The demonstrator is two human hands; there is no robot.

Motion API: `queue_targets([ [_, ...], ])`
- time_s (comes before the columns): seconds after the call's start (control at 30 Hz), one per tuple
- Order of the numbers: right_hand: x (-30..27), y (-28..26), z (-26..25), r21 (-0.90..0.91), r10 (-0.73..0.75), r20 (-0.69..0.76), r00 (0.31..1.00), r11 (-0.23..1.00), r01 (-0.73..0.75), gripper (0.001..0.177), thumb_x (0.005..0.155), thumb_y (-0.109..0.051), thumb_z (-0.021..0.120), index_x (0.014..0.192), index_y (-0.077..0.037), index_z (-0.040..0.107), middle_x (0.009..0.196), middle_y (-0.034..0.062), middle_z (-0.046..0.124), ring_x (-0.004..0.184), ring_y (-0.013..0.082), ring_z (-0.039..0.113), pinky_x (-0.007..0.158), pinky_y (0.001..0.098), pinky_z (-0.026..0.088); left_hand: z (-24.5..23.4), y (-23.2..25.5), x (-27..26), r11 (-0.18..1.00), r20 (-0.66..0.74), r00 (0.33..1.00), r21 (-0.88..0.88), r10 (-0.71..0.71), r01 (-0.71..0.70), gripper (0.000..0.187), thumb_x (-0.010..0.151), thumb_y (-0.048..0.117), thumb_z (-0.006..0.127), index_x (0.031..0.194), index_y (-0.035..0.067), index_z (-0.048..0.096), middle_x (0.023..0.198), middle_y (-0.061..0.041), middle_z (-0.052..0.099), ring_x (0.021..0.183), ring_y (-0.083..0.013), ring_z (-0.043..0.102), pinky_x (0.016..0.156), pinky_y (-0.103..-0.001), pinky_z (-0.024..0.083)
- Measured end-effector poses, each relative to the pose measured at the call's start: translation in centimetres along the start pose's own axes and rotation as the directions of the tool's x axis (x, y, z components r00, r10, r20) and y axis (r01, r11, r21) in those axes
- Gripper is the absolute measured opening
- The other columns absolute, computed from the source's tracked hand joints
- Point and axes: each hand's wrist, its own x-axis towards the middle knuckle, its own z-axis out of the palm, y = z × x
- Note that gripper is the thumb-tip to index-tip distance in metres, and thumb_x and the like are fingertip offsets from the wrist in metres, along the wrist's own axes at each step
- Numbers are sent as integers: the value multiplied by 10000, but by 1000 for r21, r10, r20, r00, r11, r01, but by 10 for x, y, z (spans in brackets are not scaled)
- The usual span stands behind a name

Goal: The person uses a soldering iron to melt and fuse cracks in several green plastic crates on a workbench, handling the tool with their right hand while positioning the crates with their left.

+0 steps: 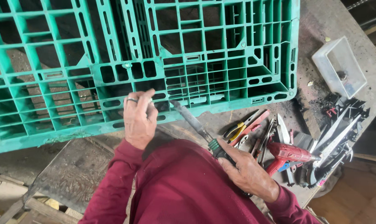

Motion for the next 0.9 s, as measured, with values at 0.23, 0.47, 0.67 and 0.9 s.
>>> queue_targets([
  [0.23,-3,-9,14,-1,82,-33,996,997,-82,588,923,-169,631,1453,29,470,1196,273,701,1122,404,698,951,404,522,5,-28,65,976,218,963,-181,157,-118,423,1012,100,663,1410,33,537,1073,-156,616,952,-349,591,828,-443,495],
  [0.47,-8,-31,41,27,214,-108,971,977,-213,605,916,-195,636,1468,-16,466,1220,261,692,1110,415,684,938,415,517,38,-46,105,954,408,862,-140,301,-267,399,1003,308,697,1337,112,604,1060,-107,640,944,-332,640,741,-438,527],
  [0.67,-13,-43,69,278,443,-101,891,872,-402,657,909,-197,640,1527,-80,452,1018,213,698,861,276,693,741,372,532,34,-45,107,955,426,855,-152,297,-256,354,996,328,700,1289,135,655,1073,-75,648,950,-295,653,745,-412,545],
  [0.9,-37,-63,108,862,559,123,820,349,-367,725,879,-255,581,1570,-82,445,781,63,643,514,114,552,460,247,441,28,-47,111,936,463,815,-225,349,-272,313,963,308,743,1221,136,704,1043,-36,650,940,-263,645,765,-383,553],
])
